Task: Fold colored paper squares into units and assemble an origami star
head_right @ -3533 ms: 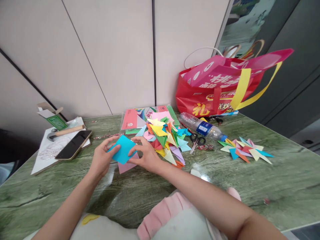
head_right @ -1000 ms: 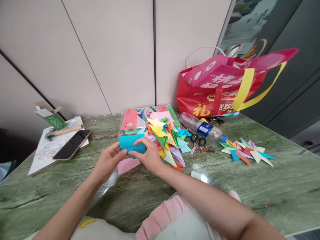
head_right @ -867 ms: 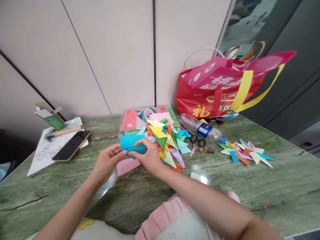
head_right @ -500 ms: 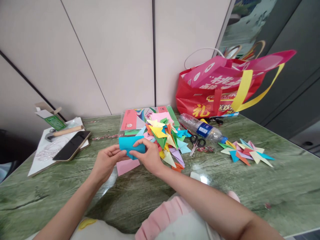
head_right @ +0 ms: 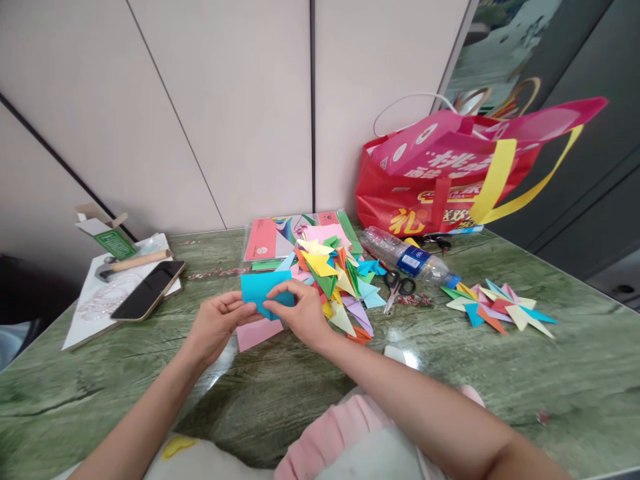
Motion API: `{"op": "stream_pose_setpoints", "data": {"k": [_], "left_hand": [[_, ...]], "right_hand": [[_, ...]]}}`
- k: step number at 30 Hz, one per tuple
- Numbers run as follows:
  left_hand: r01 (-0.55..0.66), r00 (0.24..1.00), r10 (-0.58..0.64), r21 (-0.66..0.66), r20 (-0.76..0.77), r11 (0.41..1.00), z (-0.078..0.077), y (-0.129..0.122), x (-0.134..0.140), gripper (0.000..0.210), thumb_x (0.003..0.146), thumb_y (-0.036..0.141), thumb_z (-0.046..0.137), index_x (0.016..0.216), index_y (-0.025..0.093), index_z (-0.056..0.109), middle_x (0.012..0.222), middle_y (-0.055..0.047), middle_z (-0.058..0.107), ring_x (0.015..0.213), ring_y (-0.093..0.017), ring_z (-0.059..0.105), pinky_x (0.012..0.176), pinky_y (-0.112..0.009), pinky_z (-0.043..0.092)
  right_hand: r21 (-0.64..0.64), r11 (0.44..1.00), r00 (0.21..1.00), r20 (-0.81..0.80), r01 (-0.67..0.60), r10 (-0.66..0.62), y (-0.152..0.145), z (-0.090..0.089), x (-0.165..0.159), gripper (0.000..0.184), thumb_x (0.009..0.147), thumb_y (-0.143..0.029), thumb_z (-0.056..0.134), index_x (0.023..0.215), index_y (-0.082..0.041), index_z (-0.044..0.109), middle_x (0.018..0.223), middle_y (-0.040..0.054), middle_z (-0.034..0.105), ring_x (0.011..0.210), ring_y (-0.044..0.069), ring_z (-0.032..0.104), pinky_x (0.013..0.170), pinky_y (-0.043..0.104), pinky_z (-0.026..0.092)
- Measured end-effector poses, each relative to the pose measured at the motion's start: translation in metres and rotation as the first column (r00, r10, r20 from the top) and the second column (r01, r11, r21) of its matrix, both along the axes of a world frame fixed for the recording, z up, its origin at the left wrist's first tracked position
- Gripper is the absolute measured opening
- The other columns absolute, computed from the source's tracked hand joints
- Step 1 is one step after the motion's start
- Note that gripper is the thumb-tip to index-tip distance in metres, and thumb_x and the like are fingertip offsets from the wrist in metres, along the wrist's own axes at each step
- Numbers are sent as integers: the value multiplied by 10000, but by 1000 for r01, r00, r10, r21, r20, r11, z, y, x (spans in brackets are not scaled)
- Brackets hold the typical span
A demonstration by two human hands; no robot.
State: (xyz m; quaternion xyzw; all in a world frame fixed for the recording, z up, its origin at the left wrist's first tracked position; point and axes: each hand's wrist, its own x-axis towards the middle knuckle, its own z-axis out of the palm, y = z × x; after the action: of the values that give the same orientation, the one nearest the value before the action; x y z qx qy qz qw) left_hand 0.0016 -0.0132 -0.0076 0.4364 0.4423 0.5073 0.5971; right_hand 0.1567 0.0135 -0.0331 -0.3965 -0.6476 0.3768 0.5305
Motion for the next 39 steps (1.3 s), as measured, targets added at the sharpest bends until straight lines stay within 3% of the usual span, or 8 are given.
{"op": "stream_pose_setpoints", "data": {"k": [19,31,39], "left_hand": [[24,999,-23,-13,48,1000,1,-1,1,355,567,273,747,873,111,669,786,-101,715,712,-225,666,748,-370,510],[89,996,-90,-33,-27,995,-5,1,-4,357,589,285,733,899,115,680,775,-98,716,691,-228,668,760,-398,514],[51,998,-52,-32,-25,998,-4,2,1,311,574,272,740,836,112,688,773,-85,716,689,-221,667,763,-384,514]], "right_hand": [[11,1000,1000,19,7,-7,-1,2,1,162,638,-305,657,729,-177,618,732,10,635,670,151,564,578,257,430],[65,998,998,68,-11,6,0,1,2,132,650,-283,670,699,-174,613,697,3,627,650,138,540,574,246,394],[73,997,996,86,-7,1,1,0,2,106,678,-279,651,686,-174,642,697,16,631,659,141,544,595,255,404]]}}
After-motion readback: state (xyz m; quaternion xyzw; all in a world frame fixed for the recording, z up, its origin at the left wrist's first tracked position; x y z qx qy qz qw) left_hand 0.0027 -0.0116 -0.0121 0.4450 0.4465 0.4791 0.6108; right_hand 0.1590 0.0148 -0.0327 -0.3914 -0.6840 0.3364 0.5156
